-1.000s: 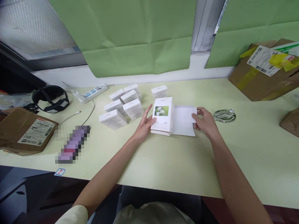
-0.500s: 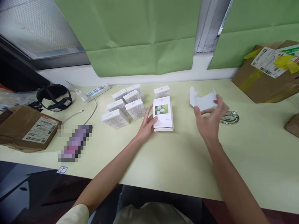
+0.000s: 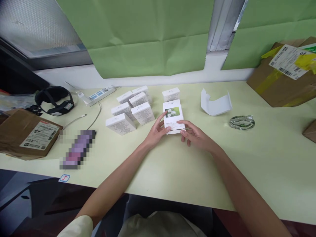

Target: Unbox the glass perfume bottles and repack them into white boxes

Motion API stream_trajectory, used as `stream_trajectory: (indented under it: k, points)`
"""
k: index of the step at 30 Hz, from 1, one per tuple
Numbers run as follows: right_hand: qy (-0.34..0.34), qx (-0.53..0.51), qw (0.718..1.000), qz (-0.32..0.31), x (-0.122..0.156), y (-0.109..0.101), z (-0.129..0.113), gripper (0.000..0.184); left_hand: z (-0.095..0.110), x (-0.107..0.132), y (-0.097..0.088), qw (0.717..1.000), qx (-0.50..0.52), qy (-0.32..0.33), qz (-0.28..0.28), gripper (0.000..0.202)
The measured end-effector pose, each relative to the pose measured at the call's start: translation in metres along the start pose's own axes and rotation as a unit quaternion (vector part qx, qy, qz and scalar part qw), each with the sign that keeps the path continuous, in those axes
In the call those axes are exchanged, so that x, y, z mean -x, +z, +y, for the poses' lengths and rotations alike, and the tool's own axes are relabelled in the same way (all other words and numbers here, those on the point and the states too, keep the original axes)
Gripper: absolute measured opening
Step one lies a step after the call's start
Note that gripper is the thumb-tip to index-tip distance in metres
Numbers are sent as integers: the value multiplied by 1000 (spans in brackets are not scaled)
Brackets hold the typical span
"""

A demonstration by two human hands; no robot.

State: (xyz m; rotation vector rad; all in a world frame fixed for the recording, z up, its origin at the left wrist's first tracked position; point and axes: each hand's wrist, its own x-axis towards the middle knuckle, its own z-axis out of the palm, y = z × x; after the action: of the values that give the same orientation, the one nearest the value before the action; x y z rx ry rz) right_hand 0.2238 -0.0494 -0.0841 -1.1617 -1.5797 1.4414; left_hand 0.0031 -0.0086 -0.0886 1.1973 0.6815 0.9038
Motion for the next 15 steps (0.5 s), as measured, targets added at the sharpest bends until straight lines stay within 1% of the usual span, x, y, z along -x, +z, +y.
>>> stream_trajectory:
  k: [3, 5, 11, 15]
  points:
    - [-16, -20, 999, 22, -1, -1, -1, 44, 1, 0, 1, 999, -1, -9, -31, 85]
    - [-24, -30, 998, 40, -2, -2, -1, 43, 0, 0, 1, 999, -15, -18, -40, 85]
    - [-19, -36, 997, 60, -3, -4, 0, 39, -2, 0, 1, 998, -47, -17, -41, 82]
    - [-17, -31, 998, 49, -2, -4, 3, 39, -5, 0, 1, 998, -57, 0, -39, 78]
